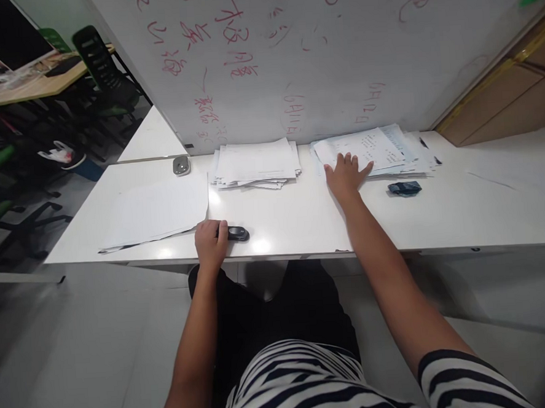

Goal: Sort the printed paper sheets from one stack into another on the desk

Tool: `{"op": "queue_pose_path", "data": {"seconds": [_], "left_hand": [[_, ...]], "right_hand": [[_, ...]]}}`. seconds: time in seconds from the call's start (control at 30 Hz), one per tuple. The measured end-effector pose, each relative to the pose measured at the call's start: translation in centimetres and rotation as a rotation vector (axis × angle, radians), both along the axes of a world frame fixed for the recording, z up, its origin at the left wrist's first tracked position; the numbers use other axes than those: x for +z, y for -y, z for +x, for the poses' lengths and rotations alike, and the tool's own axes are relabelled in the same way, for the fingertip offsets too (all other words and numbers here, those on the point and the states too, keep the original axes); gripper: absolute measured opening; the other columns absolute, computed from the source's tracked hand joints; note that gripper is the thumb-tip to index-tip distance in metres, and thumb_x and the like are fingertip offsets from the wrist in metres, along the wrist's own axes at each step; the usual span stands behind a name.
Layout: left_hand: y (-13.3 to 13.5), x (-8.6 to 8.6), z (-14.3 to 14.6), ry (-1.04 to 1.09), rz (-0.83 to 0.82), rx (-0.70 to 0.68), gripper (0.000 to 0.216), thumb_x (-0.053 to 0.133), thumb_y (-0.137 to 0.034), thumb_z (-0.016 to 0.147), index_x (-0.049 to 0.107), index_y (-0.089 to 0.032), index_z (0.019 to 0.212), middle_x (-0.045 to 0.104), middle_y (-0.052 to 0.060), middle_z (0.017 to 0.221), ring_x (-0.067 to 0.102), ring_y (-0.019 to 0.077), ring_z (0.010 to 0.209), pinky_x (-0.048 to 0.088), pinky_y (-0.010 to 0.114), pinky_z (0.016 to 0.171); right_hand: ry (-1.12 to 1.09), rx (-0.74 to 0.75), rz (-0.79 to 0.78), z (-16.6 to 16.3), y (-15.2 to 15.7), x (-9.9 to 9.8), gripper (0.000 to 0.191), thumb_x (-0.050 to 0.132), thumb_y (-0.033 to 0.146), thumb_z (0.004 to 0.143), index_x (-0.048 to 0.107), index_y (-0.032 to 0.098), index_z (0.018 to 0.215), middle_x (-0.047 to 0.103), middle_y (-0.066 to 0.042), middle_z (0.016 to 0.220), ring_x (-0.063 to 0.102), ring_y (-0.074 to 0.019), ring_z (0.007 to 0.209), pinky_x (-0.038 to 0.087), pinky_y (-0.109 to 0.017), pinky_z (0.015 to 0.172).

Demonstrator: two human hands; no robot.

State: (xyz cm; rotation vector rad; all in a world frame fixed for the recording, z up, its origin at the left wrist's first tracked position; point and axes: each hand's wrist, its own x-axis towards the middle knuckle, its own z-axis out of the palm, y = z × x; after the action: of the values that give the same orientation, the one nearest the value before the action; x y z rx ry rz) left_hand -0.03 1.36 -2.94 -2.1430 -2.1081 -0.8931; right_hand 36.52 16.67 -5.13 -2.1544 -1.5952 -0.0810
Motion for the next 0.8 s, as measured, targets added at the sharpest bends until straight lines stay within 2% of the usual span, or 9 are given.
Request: {"op": "queue_pose_path", "data": {"seconds": [0.1,0.23,0.33,0.43,0.57,0.67,0.73,0.8], "left_hand": [[0.0,0.0,0.0,0.005,0.002,-0.003,0.036,0.031,-0.039,0.096,0.05,-0.023,0.07,0.057,0.005,0.074,0.05,0.02,0.081,0.037,0.035,0.081],[0.1,0.0,0.1,0.0,0.013,-0.004,0.036,0.032,-0.039,0.096,0.05,-0.023,0.069,0.057,0.005,0.074,0.05,0.0199,0.081,0.037,0.034,0.08],[0.2,-0.2,0.1,0.0,0.046,0.02,0.036,0.033,-0.04,0.095,0.053,-0.022,0.071,0.059,0.005,0.076,0.051,0.0204,0.083,0.037,0.035,0.081],[0.2,-0.5,0.0,0.019,0.087,0.126,0.036,0.034,-0.042,0.094,0.057,-0.022,0.076,0.062,0.007,0.081,0.053,0.0227,0.087,0.037,0.037,0.081],[-0.1,-0.9,-0.1,0.108,0.146,0.298,0.036,0.037,-0.047,0.092,0.057,-0.02,0.104,0.064,0.012,0.103,0.052,0.0291,0.104,0.036,0.045,0.089],[0.2,-1.0,0.1,0.104,0.243,0.354,0.043,0.036,-0.046,0.092,0.048,-0.018,0.122,0.056,0.017,0.126,0.039,0.0329,0.128,0.025,0.053,0.103],[0.9,-0.6,0.7,0.1,0.304,0.273,0.043,0.038,-0.047,0.092,0.049,-0.018,0.122,0.053,0.017,0.13,0.032,0.0327,0.135,0.016,0.056,0.109],[2.2,0.4,2.2,0.166,0.312,0.075,0.046,0.041,-0.053,0.089,0.051,-0.02,0.119,0.055,0.015,0.129,0.035,0.0314,0.134,0.017,0.055,0.111]], "right_hand": [[-0.024,0.018,0.11,-0.1,0.3,0.2,0.041,0.038,0.033,0.095,0.052,0.012,0.127,0.052,-0.018,0.135,0.038,-0.0286,0.13,-0.001,-0.065,0.107],[-0.084,0.028,0.214,0.0,0.7,0.4,0.039,0.036,0.03,0.095,0.053,0.013,0.126,0.061,-0.016,0.121,0.041,-0.0267,0.127,-0.002,-0.064,0.107],[-0.105,0.014,0.226,-0.3,1.0,0.5,0.039,0.035,0.03,0.096,0.053,0.014,0.127,0.064,-0.016,0.117,0.041,-0.027,0.128,-0.002,-0.064,0.107],[-0.11,0.006,0.247,-0.6,1.2,0.8,0.042,0.031,0.032,0.096,0.052,0.016,0.129,0.062,-0.016,0.121,0.041,-0.0273,0.13,0.001,-0.064,0.108],[-0.094,0.057,0.309,-1.0,1.7,2.1,0.047,0.025,0.034,0.097,0.05,0.017,0.133,0.059,-0.015,0.128,0.04,-0.0258,0.133,0.002,-0.062,0.111],[-0.126,0.141,0.359,-2.5,3.3,4.3,0.049,0.024,0.035,0.097,0.048,0.017,0.135,0.057,-0.014,0.132,0.038,-0.0254,0.135,0.001,-0.061,0.112],[-0.174,0.192,0.387,-4.5,5.6,5.8,0.049,0.025,0.036,0.097,0.045,0.018,0.138,0.055,-0.013,0.135,0.034,-0.0258,0.138,0.0,-0.061,0.113],[-0.235,0.244,0.397,-7.3,9.2,6.4,0.05,0.026,0.037,0.096,0.041,0.021,0.141,0.051,-0.011,0.139,0.029,-0.0259,0.141,-0.001,-0.061,0.113]]}}
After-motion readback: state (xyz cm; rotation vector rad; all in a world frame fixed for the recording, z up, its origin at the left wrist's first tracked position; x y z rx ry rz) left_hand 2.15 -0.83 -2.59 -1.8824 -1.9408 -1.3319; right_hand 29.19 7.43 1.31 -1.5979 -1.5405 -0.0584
